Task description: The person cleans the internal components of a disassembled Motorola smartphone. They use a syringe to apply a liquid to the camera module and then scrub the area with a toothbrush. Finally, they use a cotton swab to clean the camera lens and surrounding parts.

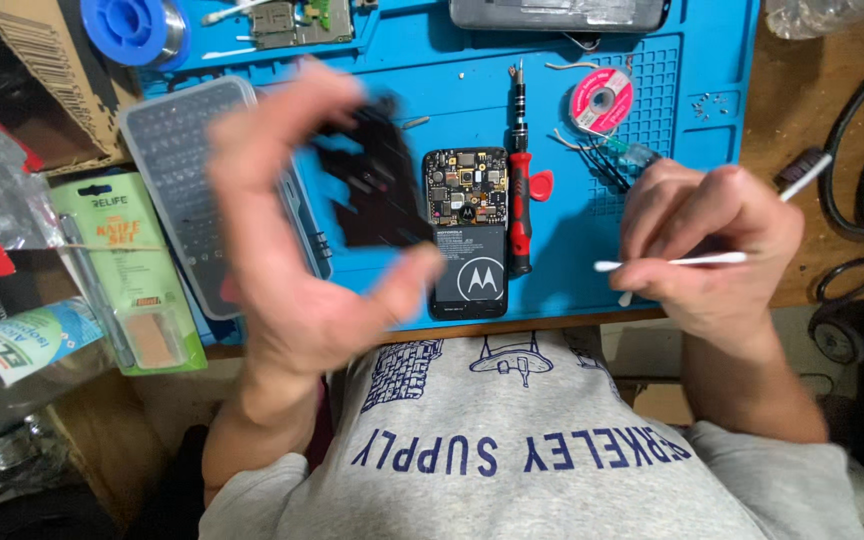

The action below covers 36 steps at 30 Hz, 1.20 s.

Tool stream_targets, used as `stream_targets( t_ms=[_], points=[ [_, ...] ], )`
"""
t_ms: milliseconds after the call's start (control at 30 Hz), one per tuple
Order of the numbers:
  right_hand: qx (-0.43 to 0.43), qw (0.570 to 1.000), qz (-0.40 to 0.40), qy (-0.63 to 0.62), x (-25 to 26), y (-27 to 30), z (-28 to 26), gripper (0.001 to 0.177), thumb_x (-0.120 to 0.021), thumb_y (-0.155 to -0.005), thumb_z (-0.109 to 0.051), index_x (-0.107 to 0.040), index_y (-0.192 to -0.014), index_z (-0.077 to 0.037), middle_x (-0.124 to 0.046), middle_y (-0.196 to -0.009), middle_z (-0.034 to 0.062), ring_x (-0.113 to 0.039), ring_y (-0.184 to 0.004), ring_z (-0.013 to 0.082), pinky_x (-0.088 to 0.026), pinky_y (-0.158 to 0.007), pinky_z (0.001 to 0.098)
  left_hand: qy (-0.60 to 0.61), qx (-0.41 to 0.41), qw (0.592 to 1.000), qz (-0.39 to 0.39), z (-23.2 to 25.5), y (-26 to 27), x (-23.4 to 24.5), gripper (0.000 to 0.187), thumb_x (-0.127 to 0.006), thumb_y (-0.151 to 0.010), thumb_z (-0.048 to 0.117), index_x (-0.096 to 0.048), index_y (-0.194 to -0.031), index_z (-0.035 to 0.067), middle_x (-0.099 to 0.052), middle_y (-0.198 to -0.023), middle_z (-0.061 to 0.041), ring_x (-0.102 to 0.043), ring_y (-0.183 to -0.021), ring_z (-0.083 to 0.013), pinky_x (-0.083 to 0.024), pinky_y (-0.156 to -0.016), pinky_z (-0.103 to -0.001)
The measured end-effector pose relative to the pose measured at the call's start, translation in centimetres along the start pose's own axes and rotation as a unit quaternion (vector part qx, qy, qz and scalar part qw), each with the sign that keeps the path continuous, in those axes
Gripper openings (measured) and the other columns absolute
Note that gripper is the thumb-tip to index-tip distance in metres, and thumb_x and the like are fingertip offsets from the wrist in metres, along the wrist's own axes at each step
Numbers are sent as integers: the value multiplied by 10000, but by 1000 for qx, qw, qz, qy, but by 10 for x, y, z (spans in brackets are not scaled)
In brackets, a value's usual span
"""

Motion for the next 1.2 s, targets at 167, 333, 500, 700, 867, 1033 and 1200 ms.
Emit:
stream_targets(
  t_ms=[167,333,500,700,867,1033,1200],
  points=[
    [-43,998,-32,-13,-5,-22,-6,329,-595,-853,-192,-304,-702,-155,-530,-651,56,-548,-609,149,-443,-583,261,281,110,949,-89,-14,18,-49,798,-640,-817,568,-379,-1409,101,-592,-1312,-91,-585,-1220,-201,-503,-1071,-332],
    [-126,989,-75,-13,-14,-32,4,292,-456,-978,-263,-294,-789,-111,-550,-647,134,-535,-521,175,-428,-506,264,454,213,850,-162,-25,25,-75,930,-604,-796,747,-387,-1387,62,-600,-1220,-89,-625,-1061,-198,-547,-940,-322],
    [-43,965,-103,239,3,-38,5,424,-302,-1059,-326,-324,-743,-43,-318,-631,47,-276,-552,158,-233,-529,314,569,269,769,-110,-38,34,-75,792,-471,-895,653,-432,-1385,31,-574,-1209,-167,-646,-866,-184,-508,-839,-299],
    [-17,840,-90,535,32,-51,0,178,-762,-1108,-132,-624,-1014,-71,-440,-702,24,-437,-620,211,-334,-634,392,598,256,755,-81,-38,35,-75,738,-442,-931,606,-428,-1384,24,-547,-1285,-201,-646,-837,-207,-527,-803,-317],
    [35,732,-54,678,27,-67,6,101,-692,-961,-187,-617,-1027,-181,-587,-686,5,-586,-598,187,-449,-485,360,600,205,770,-66,-35,34,-74,653,-446,-956,569,-483,-1324,31,-578,-1212,-198,-647,-802,-210,-514,-774,-321],
    [-22,718,-19,695,34,-70,10,206,-661,-841,-300,-598,-1026,-233,-679,-770,50,-674,-700,311,-469,-465,458,609,203,764,-67,-32,36,-78,651,-468,-920,541,-505,-1287,5,-590,-1165,-223,-658,-779,-224,-558,-776,-368],
    [-18,778,-55,625,34,-69,16,164,-672,-862,-280,-569,-957,-194,-704,-824,8,-673,-729,285,-459,-460,459,604,265,749,-64,-40,41,-85,656,-419,-884,522,-518,-1288,14,-608,-1142,-228,-644,-732,-271,-574,-733,-443]
  ],
)
Point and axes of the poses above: each hand's wrist, its own y-axis away from the middle knuckle, its own x-axis out of the back of the hand, z = x × y, the point moved 7 cm from there along -y, towards the middle knuckle
